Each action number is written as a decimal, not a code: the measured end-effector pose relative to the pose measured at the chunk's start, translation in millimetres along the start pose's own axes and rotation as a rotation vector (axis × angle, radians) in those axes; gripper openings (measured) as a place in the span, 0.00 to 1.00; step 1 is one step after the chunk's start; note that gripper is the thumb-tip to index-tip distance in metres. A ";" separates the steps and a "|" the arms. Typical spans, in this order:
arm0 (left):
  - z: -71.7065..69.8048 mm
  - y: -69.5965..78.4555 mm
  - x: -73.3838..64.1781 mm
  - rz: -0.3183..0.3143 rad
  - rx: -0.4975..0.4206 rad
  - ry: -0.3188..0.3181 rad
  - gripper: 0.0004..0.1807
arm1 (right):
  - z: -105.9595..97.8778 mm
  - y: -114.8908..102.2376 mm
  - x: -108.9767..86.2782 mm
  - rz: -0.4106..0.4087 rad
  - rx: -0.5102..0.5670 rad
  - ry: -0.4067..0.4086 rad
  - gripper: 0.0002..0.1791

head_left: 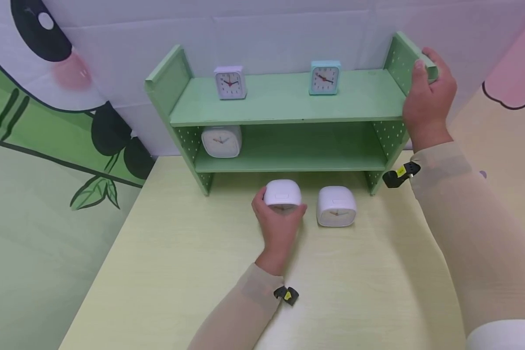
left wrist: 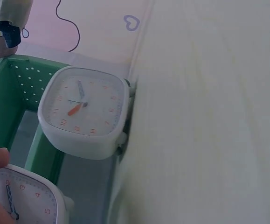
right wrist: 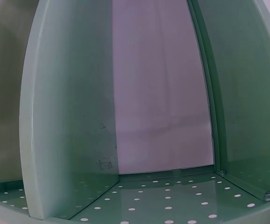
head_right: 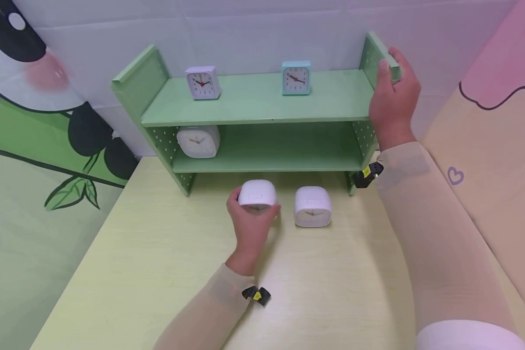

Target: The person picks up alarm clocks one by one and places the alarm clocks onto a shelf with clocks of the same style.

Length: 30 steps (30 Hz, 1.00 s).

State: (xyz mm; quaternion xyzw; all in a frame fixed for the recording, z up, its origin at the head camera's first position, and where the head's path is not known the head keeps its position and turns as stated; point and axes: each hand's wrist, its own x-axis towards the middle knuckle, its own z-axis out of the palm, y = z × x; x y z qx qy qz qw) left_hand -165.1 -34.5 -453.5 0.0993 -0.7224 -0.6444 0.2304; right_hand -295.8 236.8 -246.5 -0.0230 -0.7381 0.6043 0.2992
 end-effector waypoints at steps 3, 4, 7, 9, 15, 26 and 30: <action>-3.5 11.6 2.7 0.005 -0.032 -0.005 0.56 | 0.4 -1.6 0.1 -0.009 -0.006 0.000 0.25; -4.5 15.3 4.0 0.003 -0.038 -0.005 0.56 | 0.5 -2.0 0.1 -0.013 -0.006 0.001 0.25; -6.4 25.8 8.3 0.001 -0.049 -0.004 0.56 | 0.4 -1.9 0.2 -0.020 -0.011 0.004 0.25; -6.9 32.0 11.7 0.005 -0.049 -0.006 0.56 | 0.2 -1.1 0.2 -0.019 -0.005 0.004 0.25; -7.9 51.1 22.6 0.040 -0.057 -0.033 0.55 | 0.1 1.3 0.1 -0.027 -0.019 0.013 0.24; -3.4 80.9 43.6 0.106 -0.067 -0.068 0.56 | 0.4 0.1 -0.4 -0.005 0.005 0.010 0.24; -0.6 88.5 49.1 0.115 -0.074 -0.084 0.55 | 1.0 -1.3 -1.8 0.010 0.017 0.006 0.24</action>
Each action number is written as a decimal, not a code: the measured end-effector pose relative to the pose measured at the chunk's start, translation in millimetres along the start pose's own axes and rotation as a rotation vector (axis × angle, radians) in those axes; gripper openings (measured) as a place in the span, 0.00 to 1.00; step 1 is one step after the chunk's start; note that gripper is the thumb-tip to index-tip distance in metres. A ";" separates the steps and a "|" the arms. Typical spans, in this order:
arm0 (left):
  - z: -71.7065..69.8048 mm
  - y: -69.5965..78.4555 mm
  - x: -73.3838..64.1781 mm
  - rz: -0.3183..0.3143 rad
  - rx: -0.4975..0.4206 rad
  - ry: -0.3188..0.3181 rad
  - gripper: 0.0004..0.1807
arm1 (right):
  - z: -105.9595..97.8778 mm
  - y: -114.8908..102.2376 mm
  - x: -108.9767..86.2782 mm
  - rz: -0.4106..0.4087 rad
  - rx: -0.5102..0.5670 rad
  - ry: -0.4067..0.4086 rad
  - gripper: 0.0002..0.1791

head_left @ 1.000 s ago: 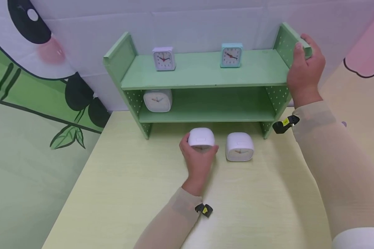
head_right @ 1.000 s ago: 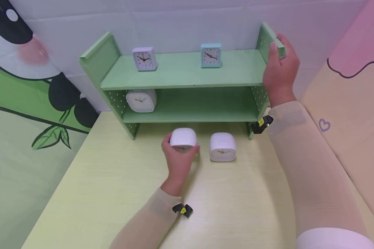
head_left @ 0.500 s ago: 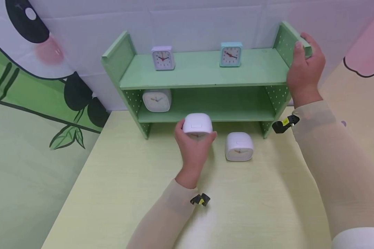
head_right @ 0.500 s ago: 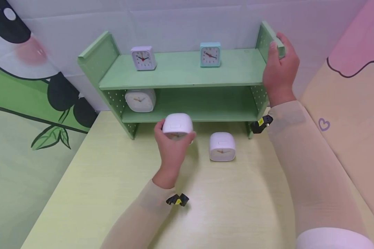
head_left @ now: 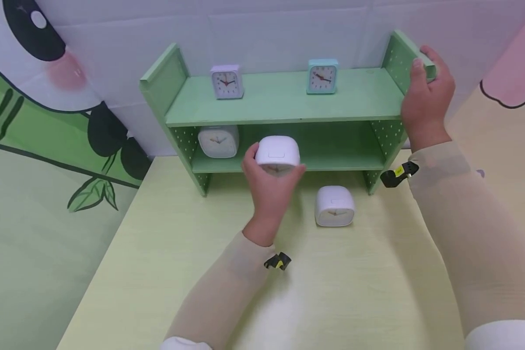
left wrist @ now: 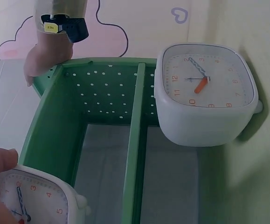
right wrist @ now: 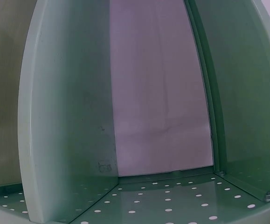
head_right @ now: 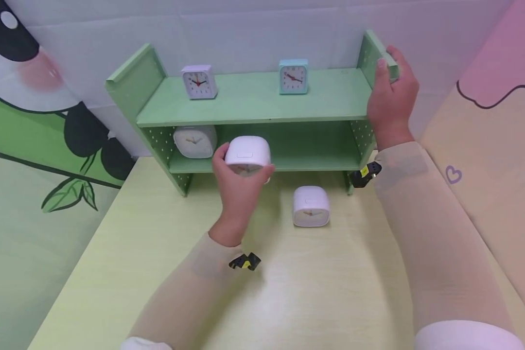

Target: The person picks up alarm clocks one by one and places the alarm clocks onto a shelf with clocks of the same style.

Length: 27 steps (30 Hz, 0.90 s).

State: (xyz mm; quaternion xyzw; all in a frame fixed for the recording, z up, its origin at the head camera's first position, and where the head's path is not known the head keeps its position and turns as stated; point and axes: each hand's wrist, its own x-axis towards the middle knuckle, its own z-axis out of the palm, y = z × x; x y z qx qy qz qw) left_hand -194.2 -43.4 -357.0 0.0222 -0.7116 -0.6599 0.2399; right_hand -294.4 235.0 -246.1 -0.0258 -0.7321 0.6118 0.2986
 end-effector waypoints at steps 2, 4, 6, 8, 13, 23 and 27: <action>1.5 1.7 2.7 -0.005 0.004 -0.010 0.55 | 0.2 -1.1 -1.0 -0.001 -0.002 0.000 0.24; 3.3 3.0 5.5 -0.011 0.012 -0.018 0.55 | 0.3 -2.9 -2.3 -0.007 -0.009 0.001 0.24; 5.6 2.3 9.3 -0.016 0.016 -0.025 0.56 | -0.1 -4.5 -3.3 -0.013 -0.018 0.004 0.24; 7.8 0.4 14.1 -0.025 0.019 -0.035 0.56 | -0.1 -6.0 -4.5 -0.015 -0.027 0.007 0.25; 13.8 -6.0 28.2 -0.036 0.021 -0.057 0.57 | 0.5 -5.8 -4.2 -0.005 -0.025 0.006 0.25; 30.2 -10.1 53.3 -0.042 0.090 -0.056 0.59 | -1.7 -0.8 0.6 0.003 -0.012 0.003 0.25; 34.7 -18.1 61.1 -0.059 0.089 -0.039 0.59 | -0.6 -0.7 0.3 -0.002 -0.018 0.006 0.25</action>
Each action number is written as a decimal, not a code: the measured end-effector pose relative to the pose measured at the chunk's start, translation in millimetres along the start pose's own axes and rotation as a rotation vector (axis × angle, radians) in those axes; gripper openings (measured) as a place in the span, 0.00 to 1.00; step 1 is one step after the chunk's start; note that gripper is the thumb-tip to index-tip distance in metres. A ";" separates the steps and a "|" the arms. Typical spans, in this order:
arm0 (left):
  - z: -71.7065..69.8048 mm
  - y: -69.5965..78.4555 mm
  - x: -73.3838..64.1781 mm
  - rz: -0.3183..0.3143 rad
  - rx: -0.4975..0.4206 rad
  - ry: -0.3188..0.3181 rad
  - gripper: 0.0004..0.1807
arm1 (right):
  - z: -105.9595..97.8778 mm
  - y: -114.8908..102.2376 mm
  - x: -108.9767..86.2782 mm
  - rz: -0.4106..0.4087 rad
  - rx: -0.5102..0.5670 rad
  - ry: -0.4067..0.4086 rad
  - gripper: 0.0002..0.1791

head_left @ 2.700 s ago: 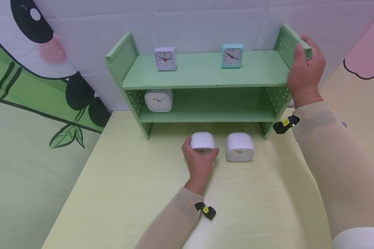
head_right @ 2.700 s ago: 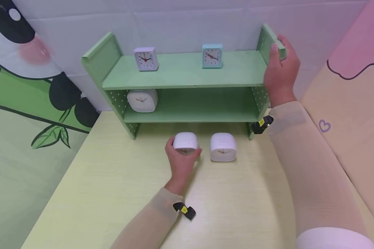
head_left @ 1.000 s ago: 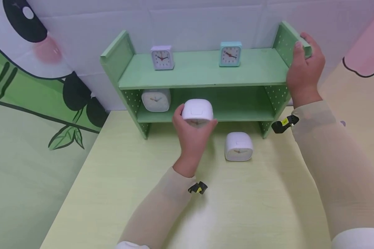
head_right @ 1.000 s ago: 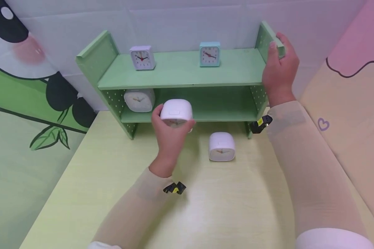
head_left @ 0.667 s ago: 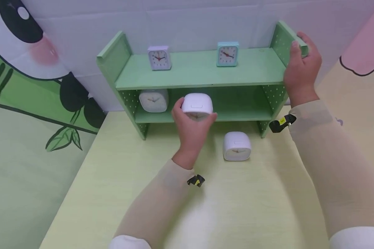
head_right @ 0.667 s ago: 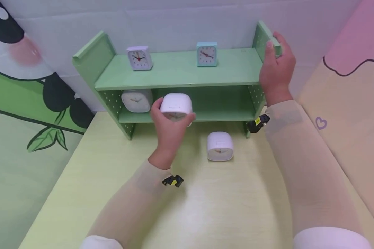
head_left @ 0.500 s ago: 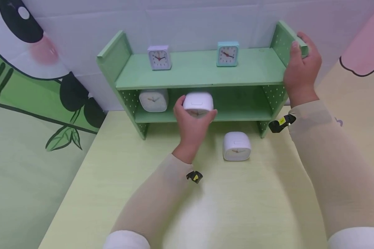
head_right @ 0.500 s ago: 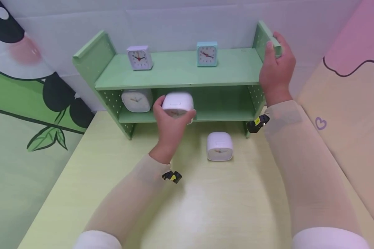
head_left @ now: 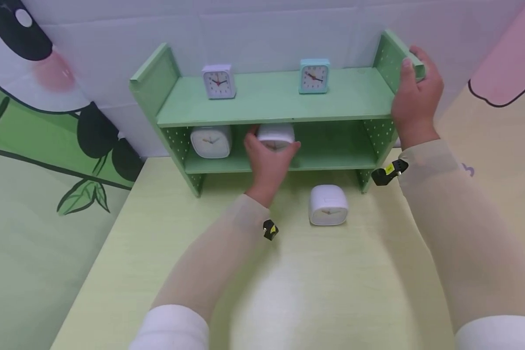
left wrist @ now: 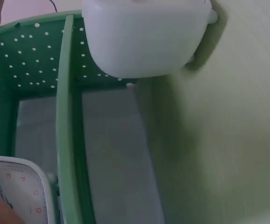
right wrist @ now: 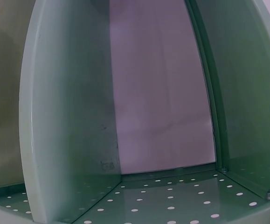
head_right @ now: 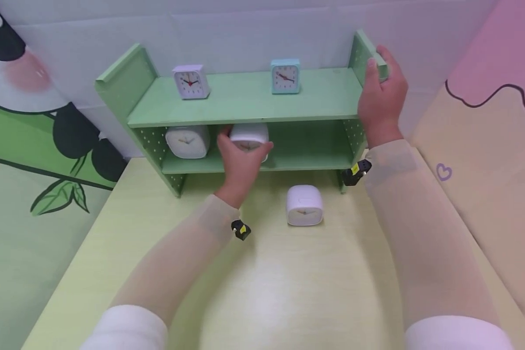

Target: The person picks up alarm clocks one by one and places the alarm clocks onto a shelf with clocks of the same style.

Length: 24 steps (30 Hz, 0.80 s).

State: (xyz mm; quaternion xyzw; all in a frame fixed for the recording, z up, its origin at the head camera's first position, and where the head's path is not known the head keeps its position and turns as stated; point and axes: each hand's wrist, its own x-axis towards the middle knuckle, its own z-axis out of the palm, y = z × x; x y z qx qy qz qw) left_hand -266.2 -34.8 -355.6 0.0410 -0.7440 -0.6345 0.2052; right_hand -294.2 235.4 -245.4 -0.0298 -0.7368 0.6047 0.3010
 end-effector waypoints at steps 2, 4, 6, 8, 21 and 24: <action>0.9 -4.1 4.5 -0.014 -0.004 0.006 0.59 | 1.0 0.3 -0.5 -0.003 -0.007 0.001 0.25; 1.9 -7.3 8.7 -0.027 -0.004 0.011 0.59 | 1.3 0.6 -0.9 -0.005 -0.015 0.001 0.25; 3.3 -9.5 13.1 -0.022 0.003 0.013 0.58 | 0.5 1.2 -0.7 0.003 -0.011 0.002 0.25; 4.8 -11.1 16.7 -0.013 0.006 0.005 0.58 | -0.7 1.9 -0.3 0.004 -0.013 0.005 0.25; 19.3 -20.4 34.5 0.044 0.132 0.036 0.57 | 1.7 -1.2 -0.9 0.026 0.002 0.003 0.24; 20.7 -18.0 35.5 0.036 0.135 0.019 0.57 | 0.9 -3.7 -2.8 0.018 -0.008 0.004 0.24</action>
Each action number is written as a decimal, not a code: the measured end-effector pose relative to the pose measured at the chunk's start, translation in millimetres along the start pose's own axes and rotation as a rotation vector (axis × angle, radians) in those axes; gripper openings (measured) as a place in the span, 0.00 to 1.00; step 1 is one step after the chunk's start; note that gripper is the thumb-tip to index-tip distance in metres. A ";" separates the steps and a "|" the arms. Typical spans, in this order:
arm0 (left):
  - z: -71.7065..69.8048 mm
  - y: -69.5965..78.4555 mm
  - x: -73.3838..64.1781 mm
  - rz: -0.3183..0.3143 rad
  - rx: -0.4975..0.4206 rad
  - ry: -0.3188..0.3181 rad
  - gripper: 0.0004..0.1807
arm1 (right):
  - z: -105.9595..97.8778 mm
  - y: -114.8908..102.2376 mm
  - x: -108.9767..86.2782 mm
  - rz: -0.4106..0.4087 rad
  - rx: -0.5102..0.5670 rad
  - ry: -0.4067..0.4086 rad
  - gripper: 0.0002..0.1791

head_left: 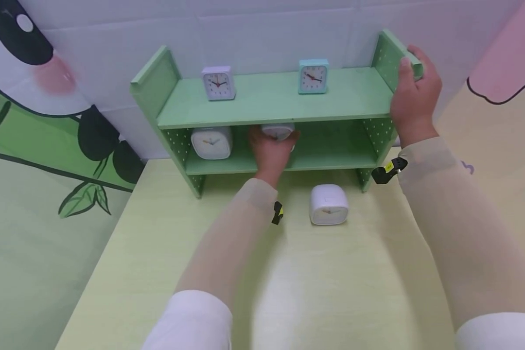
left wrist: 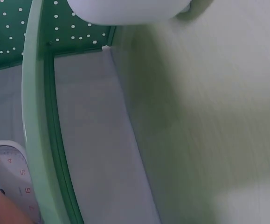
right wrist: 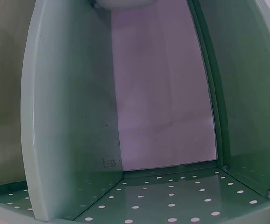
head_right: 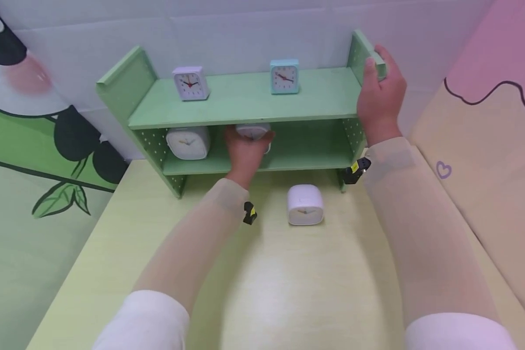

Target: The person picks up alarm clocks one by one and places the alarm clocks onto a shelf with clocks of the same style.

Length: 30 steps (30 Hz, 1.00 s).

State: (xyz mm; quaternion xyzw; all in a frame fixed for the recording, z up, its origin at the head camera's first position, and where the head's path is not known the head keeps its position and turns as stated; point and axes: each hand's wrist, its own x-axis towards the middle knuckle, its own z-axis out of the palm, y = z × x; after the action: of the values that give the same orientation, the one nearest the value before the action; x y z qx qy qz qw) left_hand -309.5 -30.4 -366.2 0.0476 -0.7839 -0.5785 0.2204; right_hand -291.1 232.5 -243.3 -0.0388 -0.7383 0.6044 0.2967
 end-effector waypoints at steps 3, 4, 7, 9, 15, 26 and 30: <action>0.4 1.7 1.5 0.006 0.010 -0.010 0.57 | -0.1 -1.9 -0.6 -0.017 -0.004 0.004 0.24; 0.3 2.4 2.1 0.012 0.016 -0.015 0.57 | -0.1 -2.6 -0.8 -0.021 -0.006 0.006 0.24; 0.0 3.5 3.3 0.029 0.040 -0.022 0.57 | 0.1 -4.0 -1.2 -0.018 0.001 0.010 0.24; -0.1 3.7 3.3 0.035 0.052 -0.021 0.58 | 0.4 -4.4 -1.5 -0.013 -0.004 0.010 0.24; 1.0 3.2 2.3 0.042 0.063 -0.010 0.58 | 0.7 -4.6 -2.6 -0.015 -0.011 0.009 0.24; 1.6 1.3 2.7 0.017 0.063 -0.025 0.59 | 1.2 -4.0 -3.1 -0.029 -0.007 0.010 0.25; -3.1 1.5 3.3 0.008 0.052 -0.032 0.58 | 0.7 0.2 -0.4 -0.021 -0.010 0.010 0.25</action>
State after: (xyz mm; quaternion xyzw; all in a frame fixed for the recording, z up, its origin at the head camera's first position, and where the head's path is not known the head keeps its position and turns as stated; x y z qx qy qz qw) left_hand -311.0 -33.8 -363.1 0.0412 -0.8023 -0.5578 0.2088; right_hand -291.2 231.9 -243.7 -0.0353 -0.7402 0.5975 0.3065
